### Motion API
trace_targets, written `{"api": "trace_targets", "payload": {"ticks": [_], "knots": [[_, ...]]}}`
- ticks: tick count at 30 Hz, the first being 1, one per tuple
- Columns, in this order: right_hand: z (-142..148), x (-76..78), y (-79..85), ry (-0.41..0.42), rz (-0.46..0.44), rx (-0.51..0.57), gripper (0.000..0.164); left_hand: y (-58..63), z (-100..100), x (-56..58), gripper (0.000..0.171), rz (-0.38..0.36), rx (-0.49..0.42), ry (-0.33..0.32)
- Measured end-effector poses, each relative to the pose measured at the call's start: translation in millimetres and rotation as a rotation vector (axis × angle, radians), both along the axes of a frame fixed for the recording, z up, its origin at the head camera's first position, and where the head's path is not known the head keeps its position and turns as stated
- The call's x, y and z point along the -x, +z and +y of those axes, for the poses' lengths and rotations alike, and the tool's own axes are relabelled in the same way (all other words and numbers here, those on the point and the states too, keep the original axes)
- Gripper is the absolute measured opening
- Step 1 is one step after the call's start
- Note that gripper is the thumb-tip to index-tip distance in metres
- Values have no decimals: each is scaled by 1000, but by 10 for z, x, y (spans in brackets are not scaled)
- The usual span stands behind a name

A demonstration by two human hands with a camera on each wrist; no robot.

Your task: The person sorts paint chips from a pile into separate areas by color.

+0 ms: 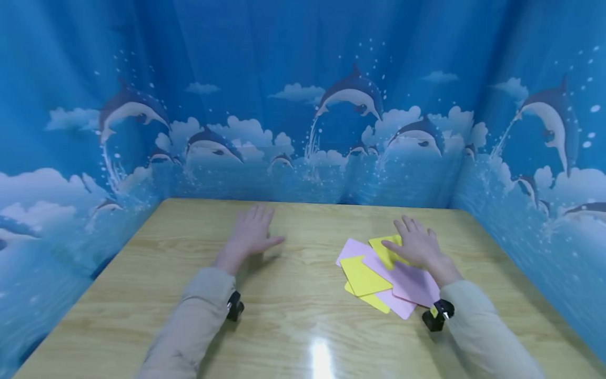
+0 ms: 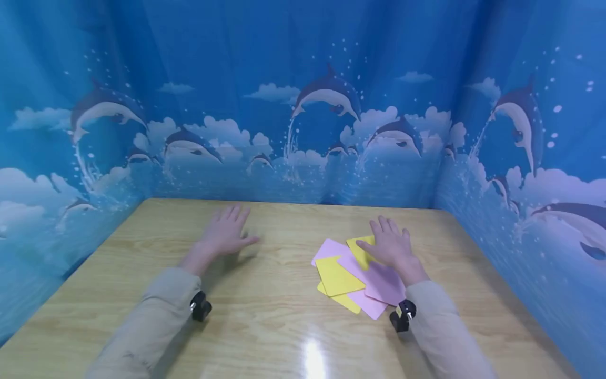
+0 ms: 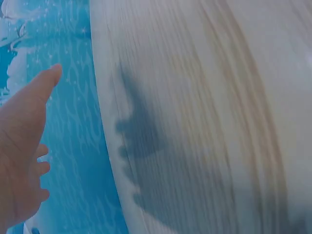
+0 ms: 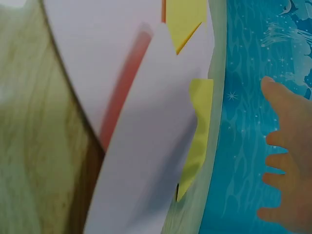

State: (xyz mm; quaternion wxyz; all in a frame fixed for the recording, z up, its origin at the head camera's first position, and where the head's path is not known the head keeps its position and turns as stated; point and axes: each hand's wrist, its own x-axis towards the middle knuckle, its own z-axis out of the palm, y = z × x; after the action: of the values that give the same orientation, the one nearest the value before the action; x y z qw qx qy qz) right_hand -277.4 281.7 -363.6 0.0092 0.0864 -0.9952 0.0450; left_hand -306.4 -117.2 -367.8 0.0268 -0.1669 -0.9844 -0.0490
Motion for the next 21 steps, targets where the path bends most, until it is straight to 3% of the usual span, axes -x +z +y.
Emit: {"api": "trace_targets", "payload": {"ticks": [6,12,21], "knots": [[103,-54,8,35,36,-6,74,26,260,24,88,23,75,-42],[212,-136,11,84,73,2,62,28,553,33,82,20,83,-104],[348,-291,-31,115,130,-17,62,36,921,4,75,63,144,-199]]}}
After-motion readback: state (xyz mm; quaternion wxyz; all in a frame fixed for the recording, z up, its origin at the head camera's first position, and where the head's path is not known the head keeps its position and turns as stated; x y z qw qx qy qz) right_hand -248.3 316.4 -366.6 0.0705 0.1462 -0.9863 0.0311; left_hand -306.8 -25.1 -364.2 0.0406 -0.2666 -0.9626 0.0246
